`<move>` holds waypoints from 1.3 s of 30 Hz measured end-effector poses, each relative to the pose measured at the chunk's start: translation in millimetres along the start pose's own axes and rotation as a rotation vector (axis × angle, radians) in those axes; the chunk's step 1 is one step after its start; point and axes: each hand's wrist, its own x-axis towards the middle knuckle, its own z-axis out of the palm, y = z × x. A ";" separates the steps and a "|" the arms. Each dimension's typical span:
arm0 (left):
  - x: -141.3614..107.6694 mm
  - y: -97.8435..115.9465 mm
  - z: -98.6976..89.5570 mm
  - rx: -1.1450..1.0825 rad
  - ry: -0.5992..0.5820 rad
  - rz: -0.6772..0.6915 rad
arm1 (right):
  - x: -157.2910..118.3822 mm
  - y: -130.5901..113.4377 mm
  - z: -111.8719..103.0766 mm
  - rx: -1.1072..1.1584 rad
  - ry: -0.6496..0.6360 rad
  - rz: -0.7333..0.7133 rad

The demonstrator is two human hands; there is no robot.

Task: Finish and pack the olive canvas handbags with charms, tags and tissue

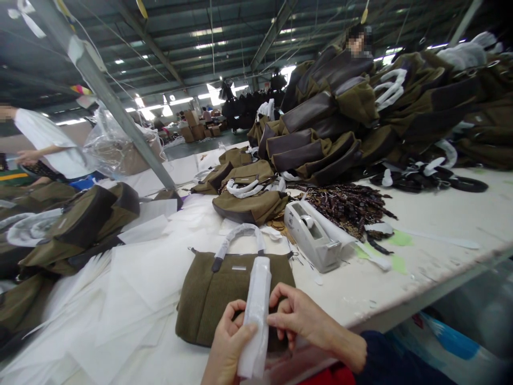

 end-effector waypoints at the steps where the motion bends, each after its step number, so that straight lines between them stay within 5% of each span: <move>1: 0.3 1.0 -0.2 -0.008 0.002 -0.010 | -1.7 0.6 0.1 0.002 0.005 -0.007; 5: -1.2 6.2 0.1 -0.016 0.038 -0.057 | -12.1 -3.0 -1.0 -0.239 0.121 -0.093; 9: -2.7 8.8 1.8 0.001 0.050 -0.058 | -18.0 -12.3 -4.0 -0.756 0.300 -0.536; 12: -2.3 7.6 2.4 -0.014 0.042 -0.043 | -15.1 -17.9 -4.5 -1.095 0.266 -0.879; 15: -1.4 5.4 1.9 -0.060 0.025 -0.048 | -10.1 -22.3 -3.0 -1.306 0.192 -1.001; 32: 4.8 0.4 -5.8 0.072 -0.057 -0.001 | -7.6 -28.3 1.5 -1.401 -0.057 -1.018; 39: -5.7 5.1 -6.5 0.227 -0.068 -0.003 | -6.4 -15.3 -0.2 -1.393 -0.014 -0.894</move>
